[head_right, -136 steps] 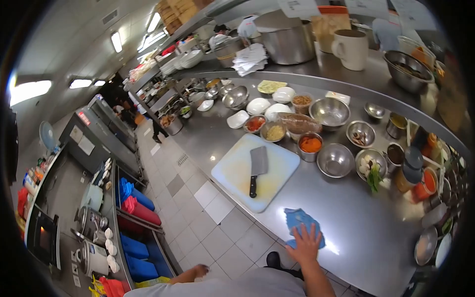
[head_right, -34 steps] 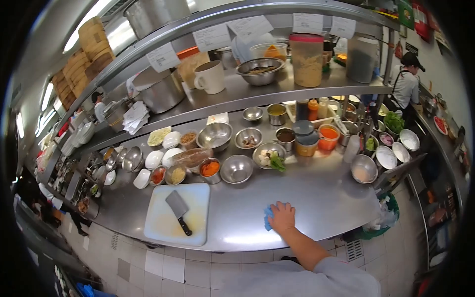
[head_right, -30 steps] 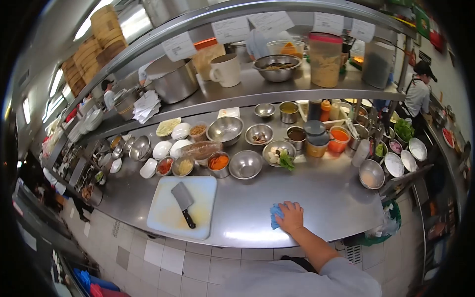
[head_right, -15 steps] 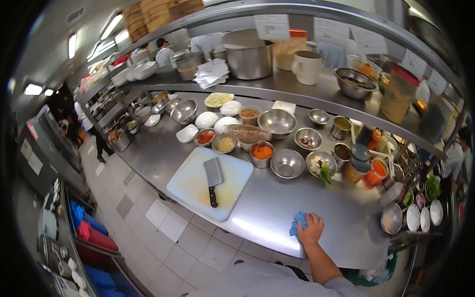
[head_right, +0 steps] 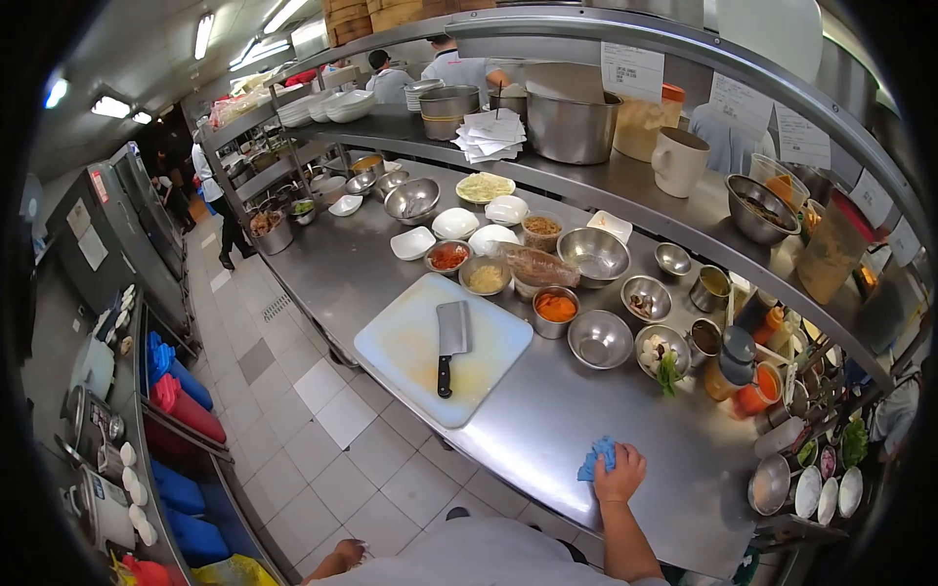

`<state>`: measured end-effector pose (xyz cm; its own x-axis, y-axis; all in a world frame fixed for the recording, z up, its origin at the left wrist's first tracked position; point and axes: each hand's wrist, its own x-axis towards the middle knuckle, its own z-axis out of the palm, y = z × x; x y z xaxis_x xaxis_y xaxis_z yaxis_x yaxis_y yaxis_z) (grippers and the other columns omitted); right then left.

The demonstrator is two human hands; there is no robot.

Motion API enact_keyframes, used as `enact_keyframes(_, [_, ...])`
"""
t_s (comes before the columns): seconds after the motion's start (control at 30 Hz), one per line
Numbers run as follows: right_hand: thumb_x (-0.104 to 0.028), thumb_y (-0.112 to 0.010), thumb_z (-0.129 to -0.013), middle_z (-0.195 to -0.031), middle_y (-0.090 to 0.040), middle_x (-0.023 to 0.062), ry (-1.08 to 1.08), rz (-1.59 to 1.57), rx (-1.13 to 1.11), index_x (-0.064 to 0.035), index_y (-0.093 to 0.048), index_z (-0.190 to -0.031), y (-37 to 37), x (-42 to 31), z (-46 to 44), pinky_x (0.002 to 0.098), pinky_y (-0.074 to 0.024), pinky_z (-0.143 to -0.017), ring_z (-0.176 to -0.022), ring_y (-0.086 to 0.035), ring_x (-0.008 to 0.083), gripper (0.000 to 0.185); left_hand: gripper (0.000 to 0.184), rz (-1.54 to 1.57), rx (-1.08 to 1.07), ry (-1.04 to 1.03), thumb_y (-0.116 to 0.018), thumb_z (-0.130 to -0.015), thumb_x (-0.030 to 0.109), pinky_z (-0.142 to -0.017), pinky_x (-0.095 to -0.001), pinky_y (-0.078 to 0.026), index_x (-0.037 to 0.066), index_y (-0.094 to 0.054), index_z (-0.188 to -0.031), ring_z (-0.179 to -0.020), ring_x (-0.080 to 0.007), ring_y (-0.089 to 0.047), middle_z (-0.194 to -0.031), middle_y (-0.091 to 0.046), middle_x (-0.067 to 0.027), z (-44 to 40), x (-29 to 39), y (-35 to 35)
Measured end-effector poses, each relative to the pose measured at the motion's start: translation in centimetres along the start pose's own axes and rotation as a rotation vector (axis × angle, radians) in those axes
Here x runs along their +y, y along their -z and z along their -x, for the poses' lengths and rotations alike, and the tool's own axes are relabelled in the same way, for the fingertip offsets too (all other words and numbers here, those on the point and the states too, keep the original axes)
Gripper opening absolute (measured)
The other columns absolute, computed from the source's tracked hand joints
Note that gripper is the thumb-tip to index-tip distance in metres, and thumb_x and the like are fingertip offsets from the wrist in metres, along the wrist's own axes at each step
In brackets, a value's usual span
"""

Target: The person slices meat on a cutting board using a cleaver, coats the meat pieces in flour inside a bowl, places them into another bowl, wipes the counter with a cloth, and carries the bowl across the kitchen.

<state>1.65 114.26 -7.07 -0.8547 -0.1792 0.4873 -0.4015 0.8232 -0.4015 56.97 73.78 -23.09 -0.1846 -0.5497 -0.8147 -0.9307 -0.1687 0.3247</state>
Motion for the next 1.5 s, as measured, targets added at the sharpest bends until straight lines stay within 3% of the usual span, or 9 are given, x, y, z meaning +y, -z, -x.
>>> enact_keyframes(0.1, [-0.028,-0.075,-0.082,-0.123,-0.064,0.0123,0.006,0.003,0.014,-0.006,-0.072,-0.113,0.2,0.0,0.0,0.0499,-0.0449,-0.1,-0.114,-0.055,0.0379,0.038,0.036,-0.13,-0.079,0.002,-0.059,-0.1,0.026,-0.068,-0.0354,-0.059,0.012,-0.071,-0.13,-0.075,-0.0193,-0.07,-0.095,-0.075,-0.0078,-2.4,-1.9,0.7])
enact_keyframes(0.2, [-0.03,-0.075,-0.082,-0.124,-0.063,0.0111,0.003,0.002,0.029,-0.0074,-0.072,-0.113,-0.2,0.5,0.4,0.0506,-0.0448,-0.1,-0.115,-0.055,0.0377,0.039,0.033,-0.787,-0.213,-0.349,-0.059,-0.097,0.02,-0.102,-0.0345,-0.054,0.014,-0.073,-0.127,-0.127,-0.0203,-0.062,-0.132,-0.071,-0.0029,-5.2,-4.7,1.7])
enact_keyframes(0.27, [-0.031,-0.074,-0.081,-0.125,-0.063,0.0097,0.004,-0.003,0.031,-0.009,-0.072,-0.114,-0.2,0.9,0.5,0.0512,-0.0446,-0.099,-0.115,-0.055,0.0373,0.04,0.038,-0.566,-0.143,-0.465,-0.055,-0.1,0.023,-0.07,-0.0353,-0.059,0.011,-0.068,-0.134,-0.073,-0.0186,-0.07,-0.093,-0.076,-0.0083,-5.4,-5.2,2.1])
enact_keyframes(0.43, [-0.03,-0.074,-0.083,-0.126,-0.064,0.0121,0.024,-0.04,0.014,-0.0078,-0.072,-0.117,-0.2,0.7,0.3,0.0512,-0.0448,-0.1,-0.116,-0.055,0.038,0.041,0.043,-0.299,-0.056,-0.116,-0.06,-0.096,0.03,-0.076,-0.0384,-0.06,0.009,-0.07,-0.133,-0.077,-0.0249,-0.072,-0.096,-0.077,-0.0133,-6.3,-3.2,2.6])
enact_keyframes(0.6, [-0.028,-0.073,-0.084,-0.129,-0.063,0.0145,0.017,-0.014,-0.012,-0.0058,-0.071,-0.119,-0.3,0.3,0.6,0.0514,-0.0454,-0.099,-0.117,-0.055,0.0393,0.041,0.045,-0.284,0.124,-0.223,-0.062,-0.093,0.033,-0.085,-0.0423,-0.059,0.008,-0.071,-0.13,-0.097,-0.0368,-0.074,-0.114,-0.075,-0.0215,-2.8,-0.1,3.2])
enact_keyframes(0.7, [-0.028,-0.072,-0.085,-0.13,-0.063,0.015,0.014,0.009,-0.013,-0.0052,-0.07,-0.119,-0.3,0.2,0.4,0.0518,-0.0457,-0.099,-0.117,-0.055,0.0399,0.041,0.042,-0.283,0.182,-0.234,-0.061,-0.095,0.023,-0.066,-0.0352,-0.06,0.009,-0.069,-0.134,-0.072,-0.0195,-0.07,-0.092,-0.075,-0.0104,-1.1,0.3,3.1])
enact_keyframes(0.93, [-0.031,-0.071,-0.086,-0.13,-0.063,0.0157,0.005,0.023,-0.027,-0.0035,-0.07,-0.119,-1.0,0.7,0.7,0.0522,-0.046,-0.099,-0.115,-0.056,0.0406,0.043,0.043,-0.327,-0.052,-0.094,-0.058,-0.097,0.034,-0.09,-0.0415,-0.058,0.011,-0.07,-0.132,-0.103,-0.0319,-0.072,-0.118,-0.075,-0.0181,0.2,-3.8,1.6])
enact_keyframes(1.33, [-0.029,-0.071,-0.085,-0.127,-0.064,0.0157,0.047,0.032,-0.004,-0.0032,-0.07,-0.117,-0.5,0.4,0.3,0.0519,-0.0459,-0.098,-0.112,-0.056,0.0407,0.041,0.034,-0.162,0.032,-0.052,-0.056,-0.09,0.021,-0.076,-0.0376,-0.059,0.009,-0.075,-0.115,-0.082,-0.0266,-0.072,-0.102,-0.075,-0.0172,0.6,-2.9,1.1])
enact_keyframes(1.5, [-0.028,-0.071,-0.085,-0.127,-0.064,0.0158,0.041,0.001,-0.006,-0.0038,-0.07,-0.117,-0.5,0.7,0.4,0.0521,-0.0457,-0.098,-0.113,-0.056,0.0407,0.04,0.041,-0.157,0.019,-0.08,-0.064,-0.095,0.022,-0.064,-0.0365,-0.056,0.011,-0.07,-0.134,-0.074,-0.0197,-0.068,-0.094,-0.075,-0.0104,-0.5,-1.0,2.1])
